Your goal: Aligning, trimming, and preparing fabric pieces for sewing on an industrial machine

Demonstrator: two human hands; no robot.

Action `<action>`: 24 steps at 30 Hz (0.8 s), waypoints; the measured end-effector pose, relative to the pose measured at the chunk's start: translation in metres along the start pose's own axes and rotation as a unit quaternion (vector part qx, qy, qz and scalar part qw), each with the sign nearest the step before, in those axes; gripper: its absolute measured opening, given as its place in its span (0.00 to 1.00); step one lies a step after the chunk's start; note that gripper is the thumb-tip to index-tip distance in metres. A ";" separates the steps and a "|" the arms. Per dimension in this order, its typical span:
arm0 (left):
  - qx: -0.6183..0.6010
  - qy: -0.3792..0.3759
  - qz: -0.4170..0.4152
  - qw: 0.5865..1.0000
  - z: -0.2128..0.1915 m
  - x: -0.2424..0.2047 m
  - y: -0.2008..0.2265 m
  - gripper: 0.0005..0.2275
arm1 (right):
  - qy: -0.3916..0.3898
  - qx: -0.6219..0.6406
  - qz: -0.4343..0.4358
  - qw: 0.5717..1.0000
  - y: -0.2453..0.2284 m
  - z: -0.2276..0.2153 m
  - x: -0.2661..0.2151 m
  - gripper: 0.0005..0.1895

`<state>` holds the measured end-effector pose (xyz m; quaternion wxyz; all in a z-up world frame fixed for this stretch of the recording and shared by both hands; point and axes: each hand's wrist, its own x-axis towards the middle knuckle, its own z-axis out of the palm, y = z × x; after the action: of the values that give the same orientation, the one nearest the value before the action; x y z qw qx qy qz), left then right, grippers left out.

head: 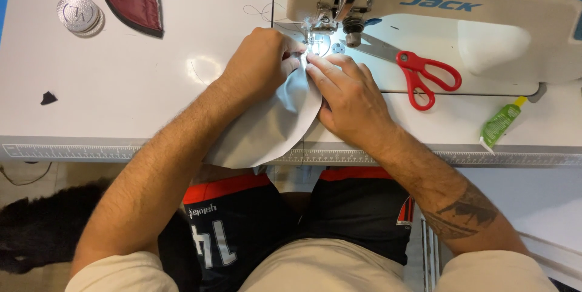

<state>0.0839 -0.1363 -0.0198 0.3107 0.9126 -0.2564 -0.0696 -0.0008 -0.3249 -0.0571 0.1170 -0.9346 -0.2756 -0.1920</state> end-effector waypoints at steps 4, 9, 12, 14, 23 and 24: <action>-0.004 -0.002 -0.006 1.000 0.002 0.002 0.001 0.10 | -0.004 0.000 0.004 1.000 -0.001 0.000 -0.001 0.27; 0.010 -0.001 0.077 0.997 0.015 0.011 -0.030 0.13 | 0.003 0.012 -0.007 1.000 -0.004 -0.008 0.003 0.29; -0.003 0.005 0.086 0.996 0.015 0.013 -0.029 0.13 | 0.006 0.017 -0.010 1.000 -0.003 -0.007 0.004 0.27; -0.009 0.007 0.084 0.996 0.015 0.014 -0.028 0.10 | 0.001 0.019 -0.006 1.000 -0.002 -0.006 0.003 0.28; -0.008 0.023 0.081 0.996 0.019 0.019 -0.034 0.08 | -0.010 0.025 0.007 1.000 -0.003 -0.007 0.005 0.29; -0.004 0.020 0.080 0.997 0.019 0.019 -0.034 0.11 | -0.008 0.026 0.007 1.000 -0.003 -0.007 0.005 0.28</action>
<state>0.1097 -0.1332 -0.0550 0.3245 0.8890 -0.3219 -0.0270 -0.0006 -0.3225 -0.0488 0.1402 -0.9347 -0.2747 -0.1766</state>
